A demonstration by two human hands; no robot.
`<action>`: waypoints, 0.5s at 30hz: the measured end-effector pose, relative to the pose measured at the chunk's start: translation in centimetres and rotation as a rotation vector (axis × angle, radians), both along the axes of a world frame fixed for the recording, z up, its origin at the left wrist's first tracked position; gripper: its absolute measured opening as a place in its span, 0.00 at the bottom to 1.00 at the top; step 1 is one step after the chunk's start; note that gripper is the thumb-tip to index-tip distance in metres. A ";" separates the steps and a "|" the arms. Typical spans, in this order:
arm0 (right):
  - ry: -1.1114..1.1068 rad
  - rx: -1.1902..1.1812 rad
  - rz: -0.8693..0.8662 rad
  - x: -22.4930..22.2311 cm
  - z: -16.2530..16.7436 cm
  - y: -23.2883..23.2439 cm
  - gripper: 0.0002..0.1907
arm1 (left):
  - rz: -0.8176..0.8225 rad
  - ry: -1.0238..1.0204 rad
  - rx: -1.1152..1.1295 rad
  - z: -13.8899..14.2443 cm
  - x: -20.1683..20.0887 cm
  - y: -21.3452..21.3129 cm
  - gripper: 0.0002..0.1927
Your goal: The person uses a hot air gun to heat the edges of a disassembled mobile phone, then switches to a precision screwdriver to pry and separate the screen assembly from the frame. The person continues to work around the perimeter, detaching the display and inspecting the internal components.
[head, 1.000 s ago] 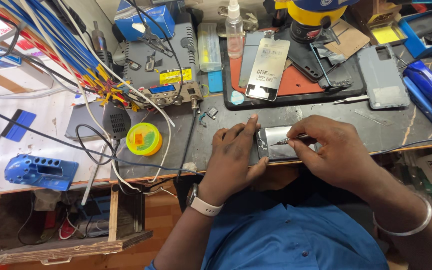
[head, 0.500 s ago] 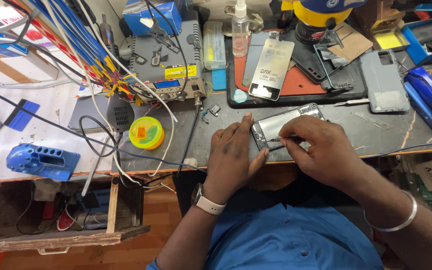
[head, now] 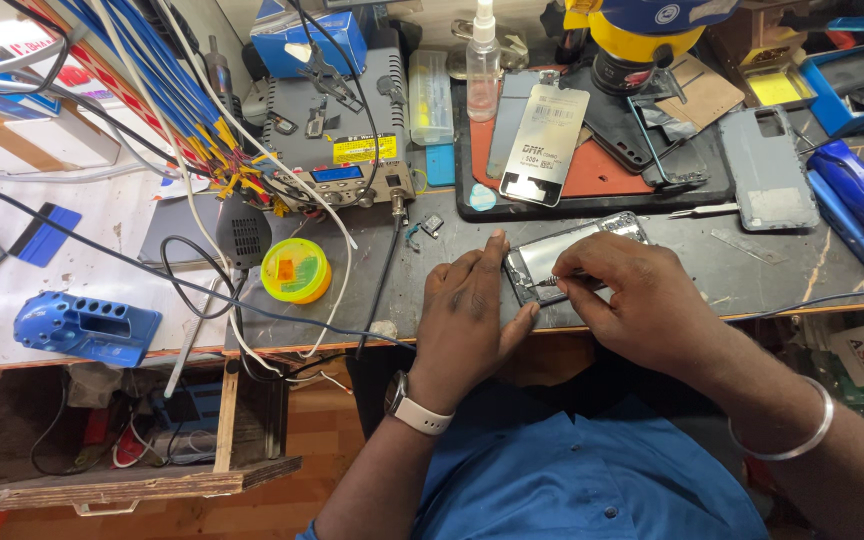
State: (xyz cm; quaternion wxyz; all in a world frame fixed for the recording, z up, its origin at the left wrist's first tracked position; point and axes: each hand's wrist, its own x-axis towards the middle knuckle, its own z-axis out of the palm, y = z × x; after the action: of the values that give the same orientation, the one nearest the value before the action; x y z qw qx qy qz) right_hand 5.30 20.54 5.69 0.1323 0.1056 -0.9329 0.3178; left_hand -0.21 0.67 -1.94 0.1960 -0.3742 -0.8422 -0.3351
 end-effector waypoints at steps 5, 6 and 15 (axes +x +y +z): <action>-0.010 0.047 0.071 -0.4 0.5 0.0 0.06 | -0.006 -0.055 -0.023 0.2 0.0 -0.1 0.47; -0.005 0.067 0.103 -0.5 0.8 -0.1 0.06 | -0.016 -0.046 -0.015 0.3 0.0 -0.1 0.47; -0.224 0.551 0.131 -2.7 2.6 -2.0 0.06 | -0.052 -0.057 0.020 0.4 0.0 -0.4 0.48</action>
State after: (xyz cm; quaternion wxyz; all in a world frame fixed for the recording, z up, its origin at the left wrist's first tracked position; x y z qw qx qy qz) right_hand 2.61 18.51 8.32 -0.0259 0.1618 -0.9840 0.0703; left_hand -0.26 0.27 -1.50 0.1669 -0.3844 -0.8340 -0.3589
